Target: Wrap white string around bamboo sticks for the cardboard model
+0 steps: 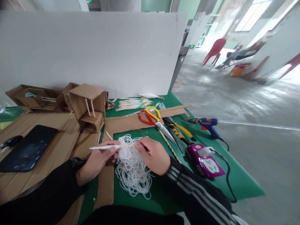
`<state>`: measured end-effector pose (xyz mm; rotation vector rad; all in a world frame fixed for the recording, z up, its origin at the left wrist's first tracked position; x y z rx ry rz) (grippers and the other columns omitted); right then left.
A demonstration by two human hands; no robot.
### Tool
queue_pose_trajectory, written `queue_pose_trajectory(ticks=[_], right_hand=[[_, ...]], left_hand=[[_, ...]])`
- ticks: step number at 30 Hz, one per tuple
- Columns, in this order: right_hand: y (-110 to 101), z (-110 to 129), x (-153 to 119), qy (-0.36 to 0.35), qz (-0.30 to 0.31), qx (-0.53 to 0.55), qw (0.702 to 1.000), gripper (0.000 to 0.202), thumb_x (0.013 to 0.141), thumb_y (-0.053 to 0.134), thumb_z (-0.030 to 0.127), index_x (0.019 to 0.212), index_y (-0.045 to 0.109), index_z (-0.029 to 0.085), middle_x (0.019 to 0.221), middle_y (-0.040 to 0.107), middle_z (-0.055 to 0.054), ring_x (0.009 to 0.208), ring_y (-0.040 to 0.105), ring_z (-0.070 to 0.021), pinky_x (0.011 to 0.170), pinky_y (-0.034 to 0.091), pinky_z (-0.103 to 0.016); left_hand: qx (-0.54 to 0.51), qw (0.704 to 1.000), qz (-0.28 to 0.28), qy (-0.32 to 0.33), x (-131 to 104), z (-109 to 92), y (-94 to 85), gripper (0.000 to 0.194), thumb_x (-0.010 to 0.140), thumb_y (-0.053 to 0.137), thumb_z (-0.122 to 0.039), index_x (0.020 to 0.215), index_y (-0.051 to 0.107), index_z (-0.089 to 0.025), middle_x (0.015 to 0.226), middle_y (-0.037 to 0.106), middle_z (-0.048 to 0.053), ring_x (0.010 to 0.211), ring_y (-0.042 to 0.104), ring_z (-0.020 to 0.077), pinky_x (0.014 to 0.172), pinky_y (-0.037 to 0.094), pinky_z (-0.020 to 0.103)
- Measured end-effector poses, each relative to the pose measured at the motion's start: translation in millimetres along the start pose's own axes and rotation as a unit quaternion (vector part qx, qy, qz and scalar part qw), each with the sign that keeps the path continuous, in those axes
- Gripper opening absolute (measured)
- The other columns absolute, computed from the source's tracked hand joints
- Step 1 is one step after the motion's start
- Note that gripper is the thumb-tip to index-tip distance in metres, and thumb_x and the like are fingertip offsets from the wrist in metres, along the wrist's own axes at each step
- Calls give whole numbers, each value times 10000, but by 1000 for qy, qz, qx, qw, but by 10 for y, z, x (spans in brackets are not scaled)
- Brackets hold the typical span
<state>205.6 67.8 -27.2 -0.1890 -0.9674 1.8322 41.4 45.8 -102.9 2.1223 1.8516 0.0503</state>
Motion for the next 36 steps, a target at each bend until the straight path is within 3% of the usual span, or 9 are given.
queue_pose_trajectory(ticks=[5,9,14,19,22,25,29,33,36], right_hand=[[-59,42,11,-17,-28,9,999,187,934,466,273,828,587,179,775,560,-30,652,510,-140,601,409,-274],[-65,-13,-10,12,-34,20,999,145,922,490,292,906,588,186,818,578,-29,607,509,-126,568,410,-269],[-55,-9,-6,7,-22,3,1000,201,931,478,295,804,592,189,735,570,-15,636,519,-139,581,398,-272],[-150,-35,-6,7,-61,26,998,131,911,519,290,869,593,190,820,556,-31,656,521,-142,571,419,-276],[-189,-35,-20,5,-79,34,996,112,902,537,285,869,594,194,824,553,-30,652,517,-142,570,424,-280],[-200,-15,-29,-1,-87,33,996,116,903,537,278,865,600,188,808,542,-29,626,499,-138,565,419,-285],[-188,31,-34,-13,-101,10,995,122,903,533,261,845,605,180,781,525,-25,606,485,-134,561,415,-290],[-129,92,-40,-34,-103,-20,994,95,901,534,231,854,604,189,789,532,-23,591,482,-127,553,428,-286],[-230,172,-111,-61,-188,-64,978,193,855,600,231,1041,564,196,944,549,-63,733,540,-169,643,482,-323]], left_hand=[[5,1000,8,4,-9,-12,5,286,810,669,-369,1021,643,-177,654,617,-3,560,531,80,525,393,191],[0,1000,6,0,-7,5,-8,288,815,662,-372,1025,647,-175,656,620,1,558,531,80,529,392,191],[-14,1000,15,13,-2,0,-15,286,839,629,-373,1036,671,-170,660,632,16,577,546,95,563,410,211],[-101,985,143,7,-5,-159,77,563,902,381,-548,1149,659,-124,815,693,124,765,615,206,666,466,309],[-81,967,241,-15,-40,-267,112,667,906,289,-585,1254,592,-102,962,699,180,899,622,265,768,470,381],[-27,960,278,-30,-68,-345,98,687,902,290,-590,1288,556,-88,1042,686,204,965,625,299,831,461,427],[147,965,216,-25,-62,-409,76,485,882,511,-446,1262,557,-148,1037,696,153,960,645,260,807,487,363],[341,932,105,62,-66,-564,89,313,846,590,-403,1094,638,-218,1105,679,69,1003,628,229,851,480,320],[385,917,48,94,-76,-582,85,287,869,549,-419,1063,645,-232,1060,697,44,968,639,220,828,482,310]])
Point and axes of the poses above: each hand's wrist, its own x-axis towards the middle knuckle, its own y-axis out of the palm, z = x × y, the point moved 9 cm from there along x, towards the middle knuckle
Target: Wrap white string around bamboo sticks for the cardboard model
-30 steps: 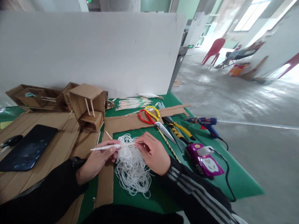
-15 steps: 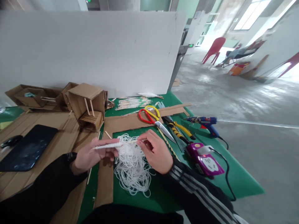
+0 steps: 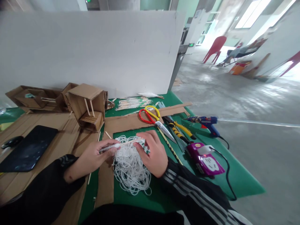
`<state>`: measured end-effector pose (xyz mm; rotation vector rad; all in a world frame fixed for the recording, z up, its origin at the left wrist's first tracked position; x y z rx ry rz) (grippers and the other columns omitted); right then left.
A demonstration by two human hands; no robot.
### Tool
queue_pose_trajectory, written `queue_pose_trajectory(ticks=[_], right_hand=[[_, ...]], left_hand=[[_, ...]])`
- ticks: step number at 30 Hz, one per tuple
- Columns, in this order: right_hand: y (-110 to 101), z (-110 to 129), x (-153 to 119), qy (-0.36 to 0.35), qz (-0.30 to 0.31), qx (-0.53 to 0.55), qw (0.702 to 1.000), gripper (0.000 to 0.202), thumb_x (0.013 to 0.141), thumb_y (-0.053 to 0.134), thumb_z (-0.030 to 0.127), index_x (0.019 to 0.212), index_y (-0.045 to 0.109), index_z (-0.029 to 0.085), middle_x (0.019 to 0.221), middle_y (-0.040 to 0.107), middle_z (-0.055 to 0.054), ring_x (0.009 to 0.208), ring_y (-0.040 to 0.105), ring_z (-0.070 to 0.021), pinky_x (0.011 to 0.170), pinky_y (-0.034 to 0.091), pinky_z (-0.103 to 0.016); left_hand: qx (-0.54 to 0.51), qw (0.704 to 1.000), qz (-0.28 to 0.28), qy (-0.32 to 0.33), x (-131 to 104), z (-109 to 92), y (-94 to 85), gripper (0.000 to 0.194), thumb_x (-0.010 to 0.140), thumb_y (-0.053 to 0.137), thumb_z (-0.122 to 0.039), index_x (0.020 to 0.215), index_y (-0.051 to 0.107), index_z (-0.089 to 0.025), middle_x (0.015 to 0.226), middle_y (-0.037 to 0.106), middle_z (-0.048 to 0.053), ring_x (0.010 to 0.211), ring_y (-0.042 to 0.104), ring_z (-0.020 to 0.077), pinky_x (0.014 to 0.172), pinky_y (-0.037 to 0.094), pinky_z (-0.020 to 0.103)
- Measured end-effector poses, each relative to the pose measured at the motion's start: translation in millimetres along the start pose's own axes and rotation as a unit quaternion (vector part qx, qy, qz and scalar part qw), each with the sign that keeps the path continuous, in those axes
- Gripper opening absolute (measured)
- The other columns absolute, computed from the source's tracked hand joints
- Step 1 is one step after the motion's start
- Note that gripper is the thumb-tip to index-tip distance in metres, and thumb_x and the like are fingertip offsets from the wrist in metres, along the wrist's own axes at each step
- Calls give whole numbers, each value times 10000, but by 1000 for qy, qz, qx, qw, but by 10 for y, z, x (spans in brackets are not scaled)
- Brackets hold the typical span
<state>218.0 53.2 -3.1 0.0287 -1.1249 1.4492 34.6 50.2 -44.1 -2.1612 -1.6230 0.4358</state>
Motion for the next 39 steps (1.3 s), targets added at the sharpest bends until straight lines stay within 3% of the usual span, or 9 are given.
queue_pose_trajectory(ticks=[2,4,8,10,13,21,26,32,39], right_hand=[[-172,108,-51,-39,-104,-52,992,400,784,679,234,1144,508,202,1079,511,-103,925,539,-236,765,489,-392],[-219,239,-108,-82,-148,-80,982,453,734,721,233,1131,505,224,1089,492,-104,999,512,-271,815,470,-427],[258,327,-99,-105,48,-83,990,369,755,685,359,1070,550,222,1009,576,-100,922,513,-279,780,433,-440],[503,289,-117,-94,139,-80,982,267,789,625,314,1026,576,201,960,623,-95,882,516,-272,760,408,-432],[618,199,-114,-73,166,-35,983,159,780,547,160,935,574,188,864,641,-69,815,526,-236,740,401,-393],[454,-88,-38,7,129,79,988,127,787,503,142,889,558,193,823,612,-45,775,564,-202,707,437,-333],[302,-237,80,57,124,115,984,98,849,482,210,859,577,188,817,631,-40,752,583,-193,693,454,-321],[102,-349,151,84,102,131,982,100,844,493,228,825,584,191,757,608,-13,690,561,-176,644,442,-299],[-280,-631,179,137,3,124,983,90,818,514,236,769,578,195,674,553,17,612,499,-151,570,389,-269]], left_hand=[[-31,999,-28,-8,-6,38,-2,297,879,535,-418,1078,622,-215,1043,701,52,957,641,216,808,488,299],[-89,995,-51,-15,-11,78,0,298,893,516,-409,1082,598,-194,1016,705,65,938,642,205,799,491,288],[-199,978,-68,-17,-17,111,43,278,899,516,-391,1071,598,-188,988,699,69,862,626,180,770,484,273],[-233,970,-67,-19,-16,123,73,281,889,530,-396,1060,612,-188,984,684,68,823,606,174,736,483,272],[-259,961,-91,-17,-11,154,35,267,878,546,-402,1018,620,-186,917,649,49,776,573,159,702,474,263],[-309,923,-229,24,-26,194,-387,188,914,508,-358,1001,564,-201,909,650,34,884,593,150,874,439,300],[-390,889,-230,77,-79,-18,-539,160,911,517,-353,995,520,-218,852,663,10,937,634,182,966,426,406],[-416,866,-245,129,-185,-258,-713,82,911,525,-287,965,525,-225,669,510,-50,585,525,92,687,531,312],[-390,847,-308,188,-272,-437,-1139,52,887,556,-195,931,529,-200,613,407,-49,481,346,63,438,318,180]])
Point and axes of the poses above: each hand's wrist, its own x-axis towards the middle knuckle, its own y-axis out of the palm, z = x × y, the point moved 9 cm from there along x, towards the middle knuckle
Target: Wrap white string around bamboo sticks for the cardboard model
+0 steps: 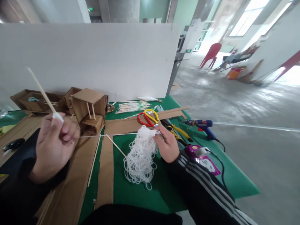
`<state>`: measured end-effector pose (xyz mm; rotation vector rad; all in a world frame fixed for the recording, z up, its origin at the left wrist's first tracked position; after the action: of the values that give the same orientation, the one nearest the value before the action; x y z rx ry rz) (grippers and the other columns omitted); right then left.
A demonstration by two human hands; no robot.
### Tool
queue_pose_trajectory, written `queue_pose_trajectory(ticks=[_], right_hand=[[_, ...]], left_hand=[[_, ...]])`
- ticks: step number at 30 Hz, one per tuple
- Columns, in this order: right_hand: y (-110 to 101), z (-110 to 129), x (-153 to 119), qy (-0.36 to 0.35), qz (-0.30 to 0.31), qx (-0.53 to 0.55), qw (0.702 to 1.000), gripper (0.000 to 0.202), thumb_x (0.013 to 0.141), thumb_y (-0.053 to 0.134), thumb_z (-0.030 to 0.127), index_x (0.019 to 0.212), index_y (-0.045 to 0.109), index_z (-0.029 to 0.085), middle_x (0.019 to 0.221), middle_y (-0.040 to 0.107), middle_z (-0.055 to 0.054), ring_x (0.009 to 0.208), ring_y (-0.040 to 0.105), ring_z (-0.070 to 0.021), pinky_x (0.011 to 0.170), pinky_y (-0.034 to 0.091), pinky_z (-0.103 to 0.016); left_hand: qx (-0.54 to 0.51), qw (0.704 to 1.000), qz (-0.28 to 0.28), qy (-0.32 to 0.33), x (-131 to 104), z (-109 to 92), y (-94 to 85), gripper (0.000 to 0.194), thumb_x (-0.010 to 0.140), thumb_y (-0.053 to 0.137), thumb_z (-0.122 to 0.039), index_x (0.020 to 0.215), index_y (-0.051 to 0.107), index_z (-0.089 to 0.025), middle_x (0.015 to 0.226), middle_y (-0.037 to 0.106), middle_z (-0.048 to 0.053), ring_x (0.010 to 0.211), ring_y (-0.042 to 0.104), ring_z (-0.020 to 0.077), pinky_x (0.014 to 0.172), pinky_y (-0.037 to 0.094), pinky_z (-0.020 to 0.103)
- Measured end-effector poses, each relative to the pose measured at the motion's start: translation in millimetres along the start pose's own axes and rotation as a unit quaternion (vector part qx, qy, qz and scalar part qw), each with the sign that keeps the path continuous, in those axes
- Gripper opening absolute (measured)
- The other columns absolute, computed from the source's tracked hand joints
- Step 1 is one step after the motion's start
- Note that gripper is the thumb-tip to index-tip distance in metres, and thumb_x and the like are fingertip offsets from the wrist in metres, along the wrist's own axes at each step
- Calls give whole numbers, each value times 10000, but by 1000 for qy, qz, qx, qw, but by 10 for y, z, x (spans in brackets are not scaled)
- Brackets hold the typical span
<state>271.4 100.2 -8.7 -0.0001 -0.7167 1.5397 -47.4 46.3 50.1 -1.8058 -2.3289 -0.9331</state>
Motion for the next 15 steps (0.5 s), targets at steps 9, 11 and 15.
queue_pose_trajectory(ticks=[9,11,15], right_hand=[[-802,-120,-11,51,-202,-107,972,106,792,530,286,727,551,205,594,486,13,556,444,-161,518,355,-276],[-773,-152,-21,47,-195,-127,971,83,790,528,282,765,547,205,630,514,7,578,476,-169,548,390,-287],[-393,-140,-45,-28,-77,-163,983,249,738,491,165,982,534,190,925,608,-64,831,584,-224,759,475,-360]], left_hand=[[134,977,-33,163,94,-637,-258,191,810,629,-143,971,539,-190,574,468,-71,409,314,62,384,240,190],[168,969,-33,179,87,-688,-325,253,778,668,-163,990,535,-193,557,483,-79,393,324,67,366,246,194],[231,969,-18,89,13,-430,-410,271,792,681,-279,990,510,-207,535,458,-84,410,350,74,377,286,186]])
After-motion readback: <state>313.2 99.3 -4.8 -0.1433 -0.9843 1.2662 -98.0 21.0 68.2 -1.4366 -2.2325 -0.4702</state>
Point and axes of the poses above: each hand's wrist, its own x-axis towards the middle knuckle, its own y-axis out of the palm, z = x × y, the point moved 9 cm from there along x, towards the middle knuckle
